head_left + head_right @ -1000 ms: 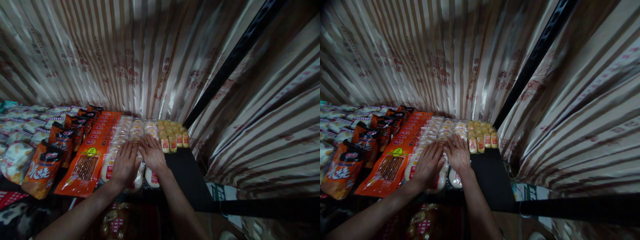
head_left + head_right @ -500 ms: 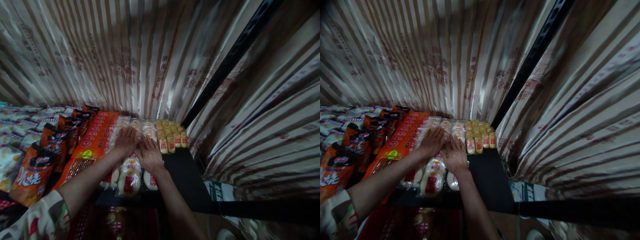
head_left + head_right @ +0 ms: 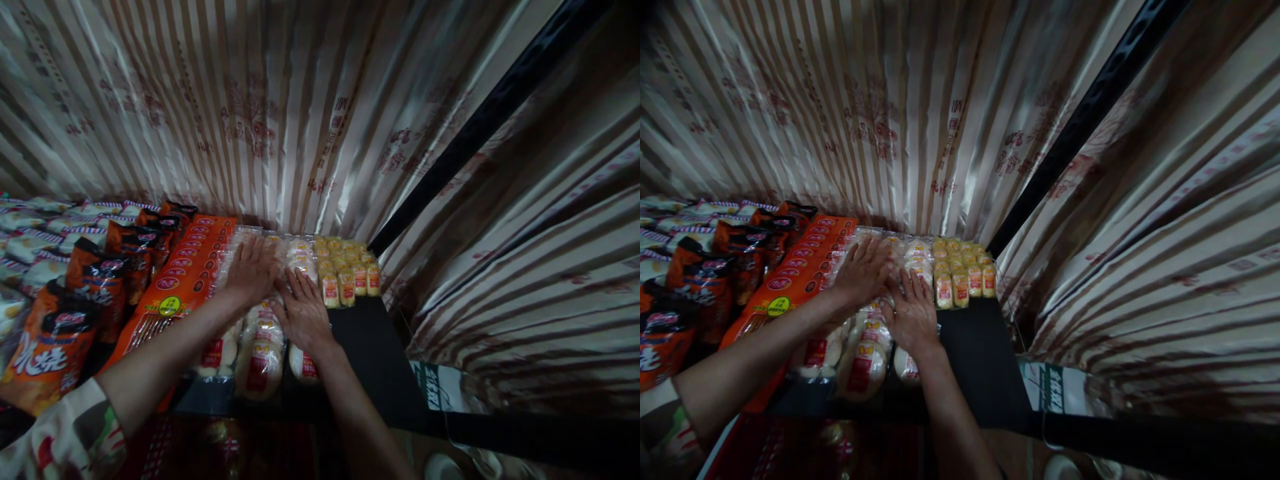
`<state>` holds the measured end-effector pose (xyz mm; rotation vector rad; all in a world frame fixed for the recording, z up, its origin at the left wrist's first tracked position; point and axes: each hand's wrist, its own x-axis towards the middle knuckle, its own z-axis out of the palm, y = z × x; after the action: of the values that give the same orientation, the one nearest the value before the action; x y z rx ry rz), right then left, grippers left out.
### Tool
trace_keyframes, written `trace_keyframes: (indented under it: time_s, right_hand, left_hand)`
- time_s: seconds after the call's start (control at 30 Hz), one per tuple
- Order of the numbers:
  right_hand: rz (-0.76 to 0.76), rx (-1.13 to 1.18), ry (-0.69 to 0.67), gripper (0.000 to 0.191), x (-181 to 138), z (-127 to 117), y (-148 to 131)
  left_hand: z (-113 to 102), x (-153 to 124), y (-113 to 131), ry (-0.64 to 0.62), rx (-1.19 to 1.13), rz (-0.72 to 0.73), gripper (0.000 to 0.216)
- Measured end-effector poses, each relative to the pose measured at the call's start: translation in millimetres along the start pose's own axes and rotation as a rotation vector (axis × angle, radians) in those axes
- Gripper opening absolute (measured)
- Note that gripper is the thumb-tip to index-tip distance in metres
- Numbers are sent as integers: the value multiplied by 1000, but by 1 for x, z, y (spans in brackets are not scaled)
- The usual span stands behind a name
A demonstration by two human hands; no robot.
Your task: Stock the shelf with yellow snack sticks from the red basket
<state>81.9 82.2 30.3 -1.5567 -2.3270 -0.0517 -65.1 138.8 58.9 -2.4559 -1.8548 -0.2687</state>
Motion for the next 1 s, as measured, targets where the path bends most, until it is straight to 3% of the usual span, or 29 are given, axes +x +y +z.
trace_keyframes:
  time_s: [0.2,0.57,0.7,0.9,1.0]
  right_hand:
    - [4,14,-1,47,0,-1,0]
    - [-7,6,-4,47,2,2,1]
    - [11,31,-32,47,3,0,1]
    - [37,75,-5,49,4,-9,-1]
    - [52,70,11,51,2,-10,2]
  left_hand:
    - [10,3,-24,-61,32,-96,59]
    - [20,4,-25,-97,-17,-127,59]
    - [15,4,-25,-147,-36,-134,59]
    - [-6,0,-11,-67,47,-65,56]
    - [-9,-3,-4,-101,74,-36,55]
